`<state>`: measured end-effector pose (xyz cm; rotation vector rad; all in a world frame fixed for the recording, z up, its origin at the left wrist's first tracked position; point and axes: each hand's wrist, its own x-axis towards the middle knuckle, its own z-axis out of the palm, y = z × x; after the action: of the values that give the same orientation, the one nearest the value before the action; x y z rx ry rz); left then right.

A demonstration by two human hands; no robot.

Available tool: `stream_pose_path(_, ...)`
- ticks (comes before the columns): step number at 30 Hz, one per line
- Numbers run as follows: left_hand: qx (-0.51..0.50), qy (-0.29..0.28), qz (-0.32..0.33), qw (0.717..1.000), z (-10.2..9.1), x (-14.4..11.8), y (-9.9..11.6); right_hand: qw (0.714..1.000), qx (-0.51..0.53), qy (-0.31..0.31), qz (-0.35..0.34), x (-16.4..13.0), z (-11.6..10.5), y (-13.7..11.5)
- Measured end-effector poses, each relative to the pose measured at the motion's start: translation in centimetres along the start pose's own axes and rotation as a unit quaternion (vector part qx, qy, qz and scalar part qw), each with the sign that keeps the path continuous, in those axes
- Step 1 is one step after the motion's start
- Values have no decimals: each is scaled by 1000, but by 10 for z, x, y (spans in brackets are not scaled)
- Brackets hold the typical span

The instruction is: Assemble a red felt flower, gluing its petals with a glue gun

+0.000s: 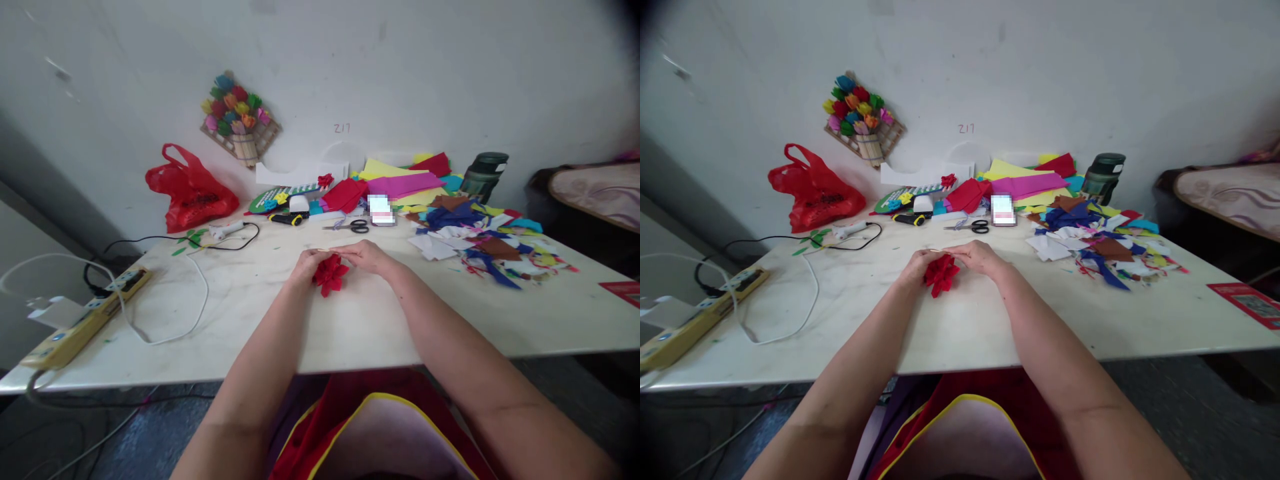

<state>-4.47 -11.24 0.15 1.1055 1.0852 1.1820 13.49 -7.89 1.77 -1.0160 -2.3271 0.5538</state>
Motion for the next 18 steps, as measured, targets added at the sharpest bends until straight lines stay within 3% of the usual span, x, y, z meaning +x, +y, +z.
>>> stream_pose_path(18, 14, -17, 31, 999, -2, 0, 0, 1000, 13, -1, 14, 0, 2, 0)
